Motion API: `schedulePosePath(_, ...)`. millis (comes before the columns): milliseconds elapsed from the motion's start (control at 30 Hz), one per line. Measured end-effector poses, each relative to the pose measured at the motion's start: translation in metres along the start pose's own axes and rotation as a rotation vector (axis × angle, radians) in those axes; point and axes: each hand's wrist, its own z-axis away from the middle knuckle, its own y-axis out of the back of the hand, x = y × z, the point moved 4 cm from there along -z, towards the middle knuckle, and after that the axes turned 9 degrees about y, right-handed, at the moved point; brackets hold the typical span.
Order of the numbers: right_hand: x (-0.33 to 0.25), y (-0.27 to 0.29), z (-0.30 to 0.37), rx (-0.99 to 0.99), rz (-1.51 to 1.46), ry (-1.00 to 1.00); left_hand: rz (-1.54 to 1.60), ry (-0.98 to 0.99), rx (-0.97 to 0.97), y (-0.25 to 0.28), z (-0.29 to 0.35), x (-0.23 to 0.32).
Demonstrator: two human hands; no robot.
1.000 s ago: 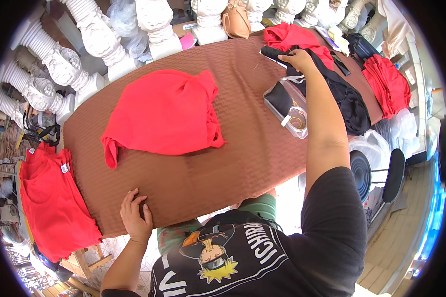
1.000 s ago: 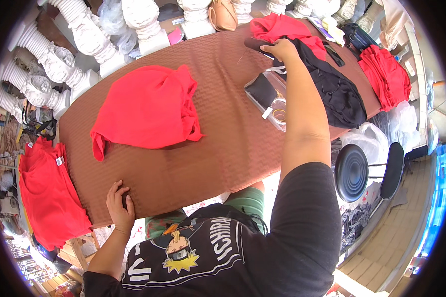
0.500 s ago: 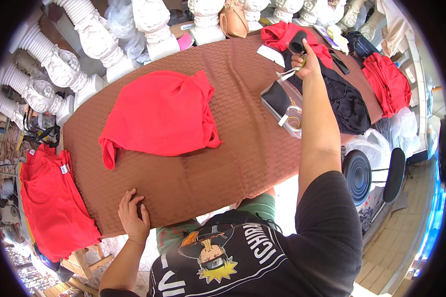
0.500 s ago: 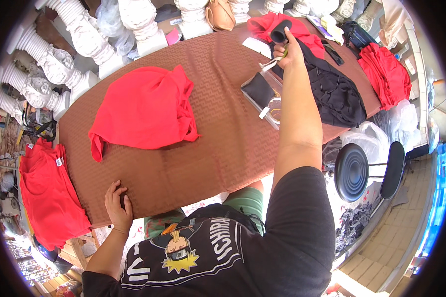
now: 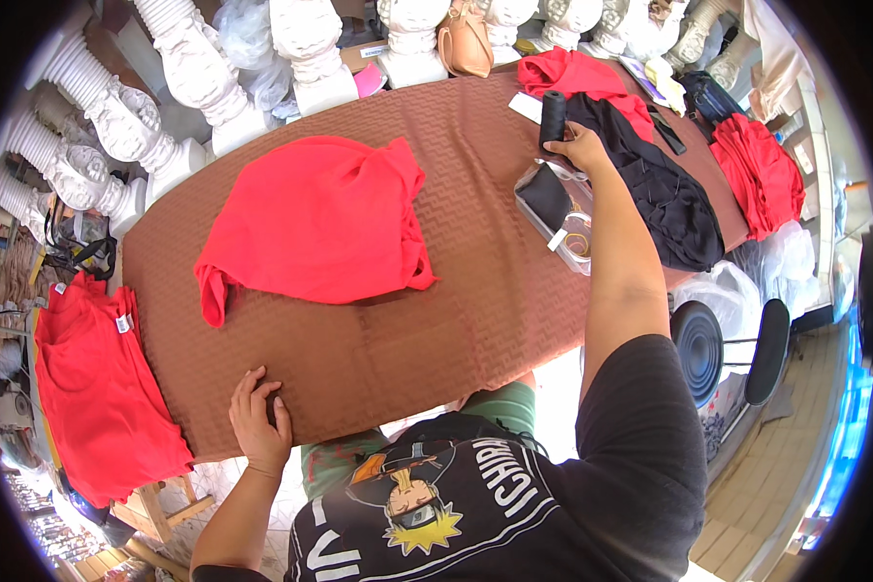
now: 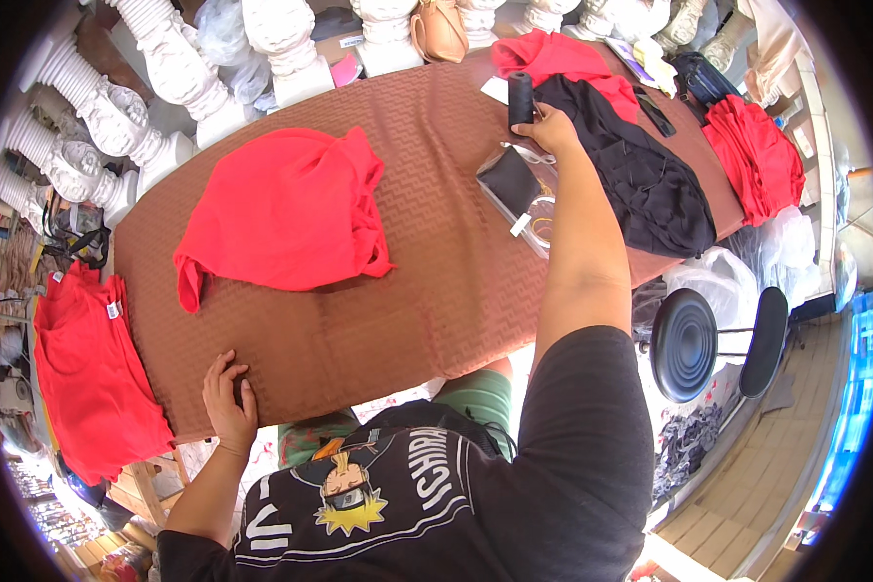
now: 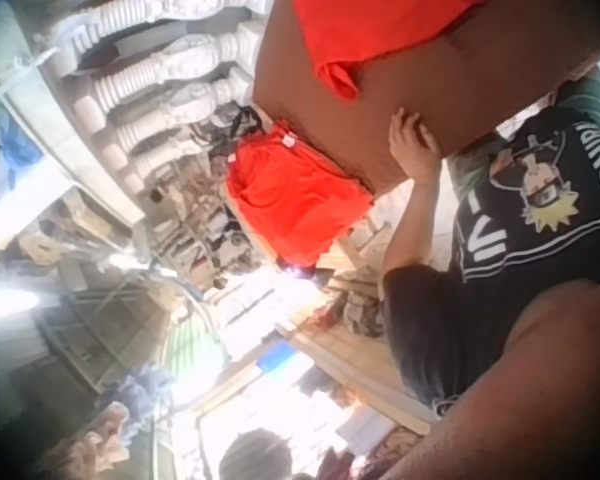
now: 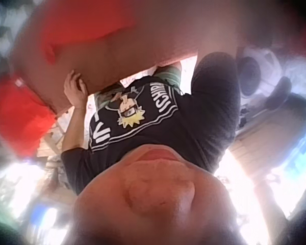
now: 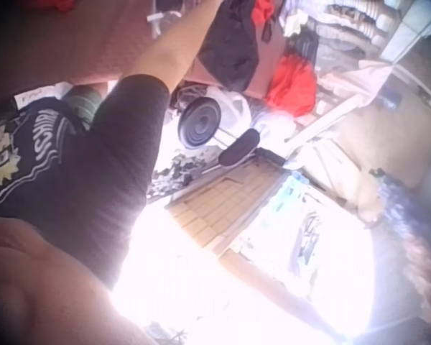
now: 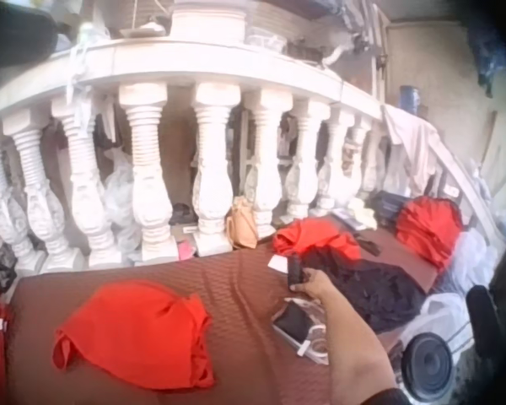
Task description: The person trims loose threads from red shirts using small snips, handling each garment one at a time and clearing off trimmings.
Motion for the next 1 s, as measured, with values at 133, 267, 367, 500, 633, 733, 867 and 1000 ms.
schedulePosePath(133, 0.022, 0.000, -0.005, -0.035, -0.014, -0.020, 0.004, -0.013, 0.003, 0.002, -0.002, 0.004)
schedulePosePath(267, -0.010, -0.011, 0.009, -0.056, -0.214, -0.069, -0.013, -0.001, 0.007, 0.004, 0.001, 0.001)
schedulePosePath(367, -0.005, -0.009, 0.010, -0.069, -0.367, -0.129, -0.007, -0.005, 0.004, 0.003, 0.000, 0.002)
schedulePosePath(500, 0.010, -0.009, 0.012, -0.052, -0.387, -0.119, -0.007, -0.016, 0.002, 0.001, -0.002, 0.003)
schedulePosePath(633, -0.012, -0.004, 0.024, -0.077, -0.244, -0.162, -0.017, 0.004, 0.008, 0.003, 0.001, 0.001)
schedulePosePath(733, -0.012, 0.008, 0.027, -0.095, -0.271, -0.228, -0.019, 0.001, 0.009, 0.004, 0.002, 0.002)
schedulePosePath(867, 0.007, 0.032, 0.019, -0.190, -0.010, -0.140, -0.015, -0.017, 0.018, 0.002, 0.001, 0.001)
schedulePosePath(1000, 0.006, 0.056, 0.017, -0.324, 0.249, -0.105, -0.010, -0.029, 0.023, 0.002, 0.000, 0.002)
